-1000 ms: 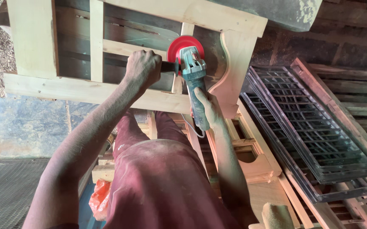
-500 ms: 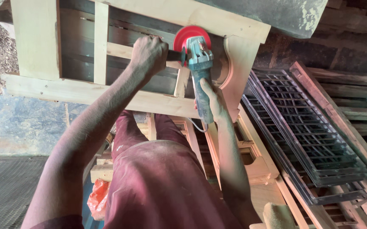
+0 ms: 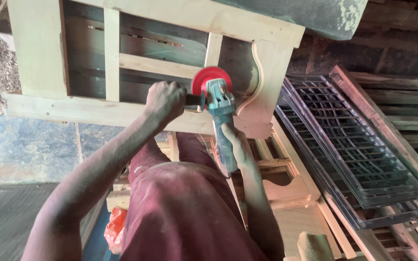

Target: The person uses an angle grinder with a sanding disc to smooth the surface of a wooden frame. They move the tool across the frame's edges and flat surfaces, generating sawdust, and briefly pause to wipe the surface with their hand.

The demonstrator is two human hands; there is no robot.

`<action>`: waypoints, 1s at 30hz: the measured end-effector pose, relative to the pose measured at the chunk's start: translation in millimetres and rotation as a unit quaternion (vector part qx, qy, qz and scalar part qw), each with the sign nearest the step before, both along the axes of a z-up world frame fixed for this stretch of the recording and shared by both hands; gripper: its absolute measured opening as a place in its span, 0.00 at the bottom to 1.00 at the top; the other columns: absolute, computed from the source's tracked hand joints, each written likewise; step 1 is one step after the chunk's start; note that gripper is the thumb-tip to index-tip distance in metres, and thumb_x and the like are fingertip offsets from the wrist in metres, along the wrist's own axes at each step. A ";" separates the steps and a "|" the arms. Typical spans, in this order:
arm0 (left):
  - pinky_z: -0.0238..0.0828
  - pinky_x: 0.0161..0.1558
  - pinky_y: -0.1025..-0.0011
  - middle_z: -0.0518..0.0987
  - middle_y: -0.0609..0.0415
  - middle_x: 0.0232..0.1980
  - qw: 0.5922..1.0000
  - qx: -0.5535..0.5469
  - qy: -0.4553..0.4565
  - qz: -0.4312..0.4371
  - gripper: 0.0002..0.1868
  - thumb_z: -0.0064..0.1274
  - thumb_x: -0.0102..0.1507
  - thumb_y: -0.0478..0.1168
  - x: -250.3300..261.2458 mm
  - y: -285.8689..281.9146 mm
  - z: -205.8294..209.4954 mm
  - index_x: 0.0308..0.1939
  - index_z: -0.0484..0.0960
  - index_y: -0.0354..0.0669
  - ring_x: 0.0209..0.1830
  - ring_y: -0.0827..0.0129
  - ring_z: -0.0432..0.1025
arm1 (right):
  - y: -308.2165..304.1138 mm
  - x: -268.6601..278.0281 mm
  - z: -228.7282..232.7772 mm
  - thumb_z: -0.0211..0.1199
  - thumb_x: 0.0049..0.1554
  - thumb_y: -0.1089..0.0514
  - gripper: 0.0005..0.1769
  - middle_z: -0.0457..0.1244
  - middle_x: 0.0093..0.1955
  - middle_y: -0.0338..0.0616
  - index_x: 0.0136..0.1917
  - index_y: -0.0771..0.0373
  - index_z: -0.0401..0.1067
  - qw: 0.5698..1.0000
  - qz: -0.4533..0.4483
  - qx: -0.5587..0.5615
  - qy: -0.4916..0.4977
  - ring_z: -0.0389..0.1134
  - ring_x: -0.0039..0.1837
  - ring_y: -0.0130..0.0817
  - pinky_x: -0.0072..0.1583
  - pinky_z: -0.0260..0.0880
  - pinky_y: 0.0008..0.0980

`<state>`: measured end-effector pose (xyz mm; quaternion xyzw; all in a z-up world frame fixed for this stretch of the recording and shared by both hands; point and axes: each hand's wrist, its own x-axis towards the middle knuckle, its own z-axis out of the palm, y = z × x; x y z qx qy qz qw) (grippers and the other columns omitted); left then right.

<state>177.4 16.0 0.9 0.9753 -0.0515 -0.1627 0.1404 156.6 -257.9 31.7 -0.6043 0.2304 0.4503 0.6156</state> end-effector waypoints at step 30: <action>0.76 0.30 0.59 0.82 0.49 0.27 0.995 0.025 -0.097 -0.026 0.05 0.58 0.57 0.40 53.4 4.0 -17.8 0.27 0.85 0.48 0.28 0.56 0.80 | 5.1 41.1 -1.6 0.63 0.52 0.27 0.39 0.67 0.32 0.47 0.48 0.69 0.72 0.999 0.020 -0.016 -0.045 0.71 0.31 0.35 0.35 0.75 0.35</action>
